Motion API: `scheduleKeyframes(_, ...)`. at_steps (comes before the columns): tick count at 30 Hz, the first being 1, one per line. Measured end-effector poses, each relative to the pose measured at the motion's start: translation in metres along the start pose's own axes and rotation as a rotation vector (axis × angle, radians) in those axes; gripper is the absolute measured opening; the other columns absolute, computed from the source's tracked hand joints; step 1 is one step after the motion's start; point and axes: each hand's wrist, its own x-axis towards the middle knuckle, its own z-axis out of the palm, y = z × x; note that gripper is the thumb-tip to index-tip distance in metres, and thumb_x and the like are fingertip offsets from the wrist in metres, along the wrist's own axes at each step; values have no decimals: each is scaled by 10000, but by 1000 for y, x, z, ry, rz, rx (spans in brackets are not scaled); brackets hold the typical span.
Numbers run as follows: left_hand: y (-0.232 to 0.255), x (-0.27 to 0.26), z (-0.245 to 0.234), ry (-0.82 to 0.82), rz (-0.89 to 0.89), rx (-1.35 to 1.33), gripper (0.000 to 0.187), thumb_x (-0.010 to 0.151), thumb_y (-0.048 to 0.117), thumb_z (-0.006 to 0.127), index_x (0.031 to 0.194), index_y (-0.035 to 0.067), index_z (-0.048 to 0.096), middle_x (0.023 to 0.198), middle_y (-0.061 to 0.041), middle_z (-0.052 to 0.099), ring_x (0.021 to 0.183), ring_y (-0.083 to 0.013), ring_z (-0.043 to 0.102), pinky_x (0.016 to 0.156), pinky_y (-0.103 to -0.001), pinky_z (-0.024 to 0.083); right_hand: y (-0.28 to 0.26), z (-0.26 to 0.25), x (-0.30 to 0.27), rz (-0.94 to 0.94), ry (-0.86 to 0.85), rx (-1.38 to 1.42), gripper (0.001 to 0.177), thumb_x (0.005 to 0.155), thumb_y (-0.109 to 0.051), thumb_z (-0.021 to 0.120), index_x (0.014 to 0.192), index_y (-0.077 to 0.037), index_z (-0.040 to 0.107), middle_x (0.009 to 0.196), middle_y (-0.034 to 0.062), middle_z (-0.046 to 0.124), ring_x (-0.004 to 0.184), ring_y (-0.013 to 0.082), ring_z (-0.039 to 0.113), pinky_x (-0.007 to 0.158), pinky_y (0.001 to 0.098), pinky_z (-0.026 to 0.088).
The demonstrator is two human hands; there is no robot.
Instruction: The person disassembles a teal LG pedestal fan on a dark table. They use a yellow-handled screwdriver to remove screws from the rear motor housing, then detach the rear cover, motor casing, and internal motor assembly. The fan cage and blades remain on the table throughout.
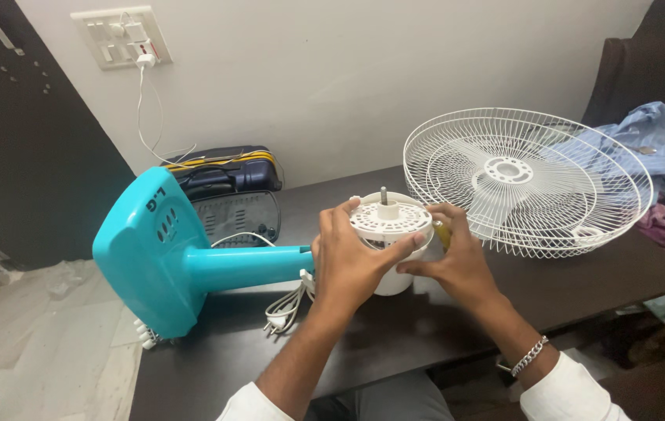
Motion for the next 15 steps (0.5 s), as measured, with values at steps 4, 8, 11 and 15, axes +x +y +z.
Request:
scheduleKeyframes(4, 5, 0, 1, -4, -84, -51, 1125, 608, 694, 843, 1413, -11, 497, 1370, -197, 488, 1290, -398, 513, 1087, -519, 392, 5, -6, 7, -104, -23, 209, 809, 694, -318, 895, 1364, -87, 505, 1439, 139, 618, 1306, 272, 616, 1038, 400, 546)
scheduleKeyframes(8, 11, -2, 1, 10, -136, -111, 1102, 602, 647, 862, 1408, -10, 499, 1381, -191, 481, 1292, -399, 509, 1054, -496, 431, 9, -11, 13, -158, -36, 263, 612, 856, -267, 808, 1389, -80, 573, 1435, 135, 624, 1356, 262, 577, 1092, 385, 489)
scheduleKeyframes(11, 17, -8, 1, 43, -112, -112, 1081, 615, 627, 885, 1387, -27, 505, 1364, -197, 475, 1279, -400, 511, 1056, -499, 424, 9, -14, 17, -85, -43, 243, 472, 909, -217, 737, 1354, -110, 619, 1352, 114, 678, 1266, 227, 640, 1025, 352, 534)
scheduleKeyframes(15, 23, -9, -2, 44, -84, -168, 1063, 635, 629, 875, 1380, -35, 508, 1359, -188, 472, 1261, -377, 551, 1053, -485, 449, 7, -21, 29, -102, -23, 255, 340, 974, -151, 682, 1310, -112, 643, 1253, 104, 712, 1196, 190, 688, 978, 325, 584)
